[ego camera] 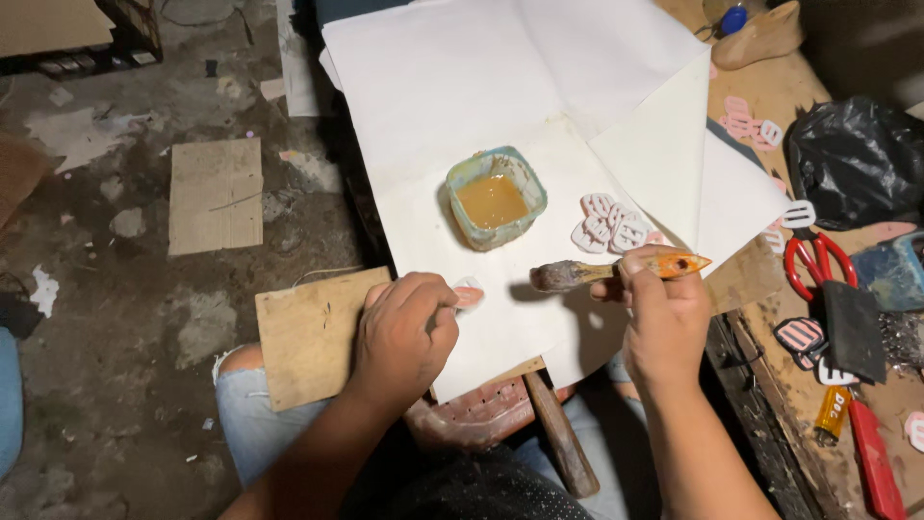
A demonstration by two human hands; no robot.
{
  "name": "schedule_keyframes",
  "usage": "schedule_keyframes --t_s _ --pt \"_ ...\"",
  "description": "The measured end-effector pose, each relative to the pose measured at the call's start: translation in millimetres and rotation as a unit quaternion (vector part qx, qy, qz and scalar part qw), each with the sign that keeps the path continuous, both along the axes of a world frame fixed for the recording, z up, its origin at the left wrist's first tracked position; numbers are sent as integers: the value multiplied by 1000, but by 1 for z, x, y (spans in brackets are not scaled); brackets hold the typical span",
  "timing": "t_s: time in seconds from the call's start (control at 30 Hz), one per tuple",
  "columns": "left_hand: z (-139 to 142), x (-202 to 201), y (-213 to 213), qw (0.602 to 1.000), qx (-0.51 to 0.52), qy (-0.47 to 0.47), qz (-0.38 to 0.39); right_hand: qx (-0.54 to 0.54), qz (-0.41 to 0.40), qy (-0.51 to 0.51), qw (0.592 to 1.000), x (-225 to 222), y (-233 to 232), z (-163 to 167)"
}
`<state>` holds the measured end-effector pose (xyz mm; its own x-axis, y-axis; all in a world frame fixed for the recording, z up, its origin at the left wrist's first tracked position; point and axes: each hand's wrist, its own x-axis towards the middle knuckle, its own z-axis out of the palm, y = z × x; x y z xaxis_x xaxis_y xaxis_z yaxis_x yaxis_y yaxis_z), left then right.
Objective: The person applies a yellowish liquid from a small container onto a white sheet using a brush, then picks up small plastic pieces and applies the liquid to them one by one. The person works at a cluttered wooden workbench with tools and materials nearby.
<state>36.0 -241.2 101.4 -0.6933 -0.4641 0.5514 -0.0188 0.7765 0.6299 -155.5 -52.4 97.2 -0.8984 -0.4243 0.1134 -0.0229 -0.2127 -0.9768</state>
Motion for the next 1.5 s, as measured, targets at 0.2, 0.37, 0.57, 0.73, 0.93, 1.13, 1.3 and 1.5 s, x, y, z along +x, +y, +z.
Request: schedule_keyframes --t_s 0.2,0.37,0.57,0.73,0.93,1.13,1.3,1.5 --pt "-25 38 13 997 -18 -63 -37 81 -6 -38 996 16 17 -6" --pt "-32 52 21 994 -36 -84 -52 142 0 52 988 33 19 -9" --pt "-40 58 32 992 -90 -63 -58 195 42 198 960 49 14 -6" --pt "-52 59 37 990 -80 -62 -93 191 148 240 940 61 8 13" --pt "-60 63 41 996 -50 -64 -45 349 244 318 847 71 -9 25" --pt "-59 66 38 996 -11 -93 -2 429 320 327 779 84 -21 17" --pt "-58 66 36 994 13 -106 -10 419 285 351 788 92 -24 7" --pt "-57 65 36 992 33 -123 -9 412 267 367 790 95 -25 -2"
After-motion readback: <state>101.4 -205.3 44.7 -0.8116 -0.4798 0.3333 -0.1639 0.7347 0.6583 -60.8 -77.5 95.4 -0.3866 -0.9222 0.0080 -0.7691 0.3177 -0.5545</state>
